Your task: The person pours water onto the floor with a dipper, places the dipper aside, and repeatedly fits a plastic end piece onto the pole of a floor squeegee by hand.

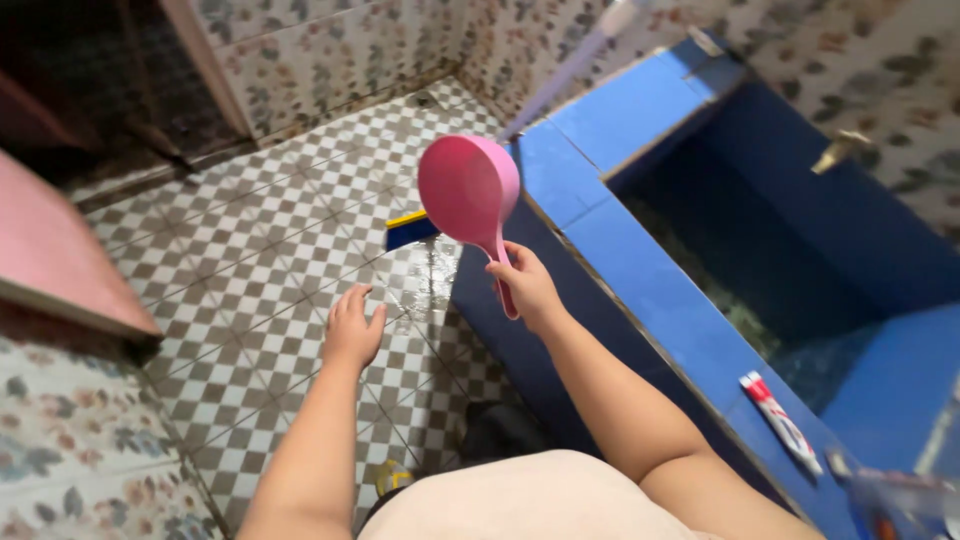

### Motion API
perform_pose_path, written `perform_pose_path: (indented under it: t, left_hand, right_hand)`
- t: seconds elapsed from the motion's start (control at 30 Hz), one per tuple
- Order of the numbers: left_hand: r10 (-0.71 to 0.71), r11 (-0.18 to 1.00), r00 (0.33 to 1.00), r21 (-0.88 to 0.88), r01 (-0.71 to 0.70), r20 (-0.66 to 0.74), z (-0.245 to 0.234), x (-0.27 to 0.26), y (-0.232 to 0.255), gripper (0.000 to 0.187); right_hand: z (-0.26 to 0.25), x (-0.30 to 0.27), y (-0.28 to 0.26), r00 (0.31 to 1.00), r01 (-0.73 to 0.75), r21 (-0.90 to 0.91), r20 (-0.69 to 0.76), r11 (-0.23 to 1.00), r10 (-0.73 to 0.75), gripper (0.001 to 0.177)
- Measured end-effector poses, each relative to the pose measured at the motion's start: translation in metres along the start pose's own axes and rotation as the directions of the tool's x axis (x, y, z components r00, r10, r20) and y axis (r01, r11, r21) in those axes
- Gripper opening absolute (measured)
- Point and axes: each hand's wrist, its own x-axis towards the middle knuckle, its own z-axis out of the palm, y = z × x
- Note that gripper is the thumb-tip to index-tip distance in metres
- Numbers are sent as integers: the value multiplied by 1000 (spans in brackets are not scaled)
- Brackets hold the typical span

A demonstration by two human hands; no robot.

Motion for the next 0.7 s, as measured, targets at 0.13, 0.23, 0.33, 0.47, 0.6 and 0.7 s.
perform_pose_path:
  t: [0.13,0.23,0.33,0.47,0.6,0.7]
  left_hand:
    - [50,997,996,-62,-46,72,10,18,30,51]
    - [31,999,989,-42,-25,147,19,35,58,50]
    - [78,996,986,-53,-71,150,29,64,84,49]
    - [173,983,977,-88,-163,126,44,96,121,48]
    - [223,969,973,-125,-214,64,52,143,165,46]
    - [171,978,982,-131,-160,75,60,173,193,48]
  right_hand:
    - [-26,-22,-28,994,-75,153,-65,985,86,50]
    - [-60,-19,-32,988,-93,251,-100,964,121,45]
    - [-97,-4,-34,989,-74,327,-97,942,112,37]
    - [-143,18,-34,967,-110,455,-158,884,202,28]
    - [-178,51,-47,947,-119,480,-208,869,245,27]
    - [-199,76,-51,941,-128,487,-215,864,261,28]
